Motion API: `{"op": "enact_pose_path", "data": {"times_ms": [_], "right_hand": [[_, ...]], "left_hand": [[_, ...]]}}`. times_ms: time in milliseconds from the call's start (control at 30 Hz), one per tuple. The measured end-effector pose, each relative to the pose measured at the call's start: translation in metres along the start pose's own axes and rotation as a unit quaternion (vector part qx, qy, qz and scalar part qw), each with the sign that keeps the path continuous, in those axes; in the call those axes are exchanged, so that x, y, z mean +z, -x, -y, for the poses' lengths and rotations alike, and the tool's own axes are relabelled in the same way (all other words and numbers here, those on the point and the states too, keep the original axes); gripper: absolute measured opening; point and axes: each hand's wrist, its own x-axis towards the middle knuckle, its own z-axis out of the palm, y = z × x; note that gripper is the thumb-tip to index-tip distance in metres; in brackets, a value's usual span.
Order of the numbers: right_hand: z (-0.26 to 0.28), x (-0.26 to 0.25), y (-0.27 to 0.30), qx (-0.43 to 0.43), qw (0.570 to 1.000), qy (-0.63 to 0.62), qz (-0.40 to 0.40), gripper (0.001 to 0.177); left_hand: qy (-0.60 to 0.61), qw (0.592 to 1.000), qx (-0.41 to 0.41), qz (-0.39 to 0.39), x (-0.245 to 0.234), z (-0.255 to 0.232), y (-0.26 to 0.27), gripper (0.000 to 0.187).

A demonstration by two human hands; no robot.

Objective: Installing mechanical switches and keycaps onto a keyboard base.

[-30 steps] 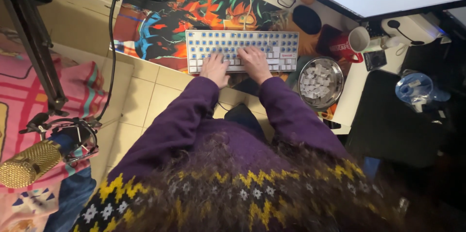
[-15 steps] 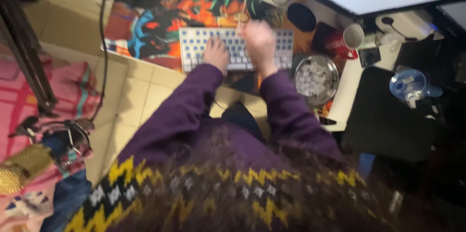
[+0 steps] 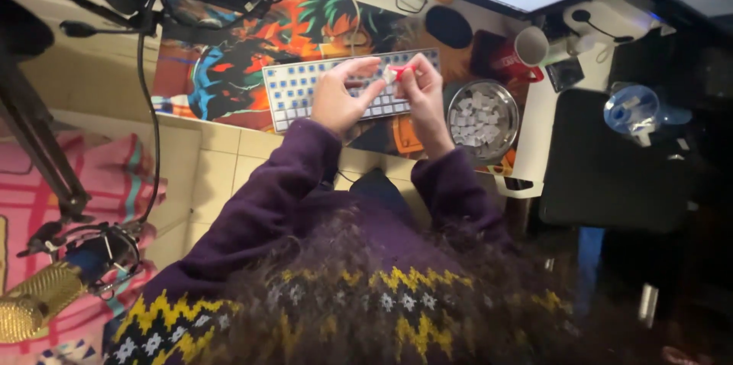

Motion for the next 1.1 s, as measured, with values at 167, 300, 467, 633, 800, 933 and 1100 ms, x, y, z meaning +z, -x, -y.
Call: {"op": "enact_pose_path", "data": {"times_ms": [167,300,467,633,800,933,1100], "right_hand": [[0.016,0.025,0.019,0.059,0.930,-0.355,0.066,0.013],[0.024,0.043,0.026,0.071,0.897,-0.420,0.118,0.017],[-0.017,0.040,0.020,0.062,0.909,-0.403,0.085,0.011],[-0.043,0.035,0.023,0.060,0.945,-0.322,0.014,0.013],[-0.029,0.034,0.032,0.024,0.986,-0.161,-0.036,0.016],[-0.009,0.033,0.035,-0.003,0.996,-0.083,-0.043,0.019],[-0.018,0.025,0.034,-0.031,0.997,-0.057,-0.046,0.018]], "left_hand": [[0.035,0.999,0.000,0.004,-0.002,-0.013,0.004,0.026],[0.022,0.999,-0.027,0.003,-0.006,0.005,0.011,0.018],[-0.005,1.000,0.020,-0.020,-0.005,-0.019,0.021,0.016],[-0.043,0.998,0.039,-0.031,0.001,-0.031,0.023,0.023],[-0.055,0.998,-0.003,-0.025,0.006,-0.024,0.022,0.021],[-0.055,0.998,-0.012,-0.016,0.009,-0.025,0.022,0.021],[-0.061,0.997,-0.036,-0.020,0.011,-0.030,0.022,0.019]]}}
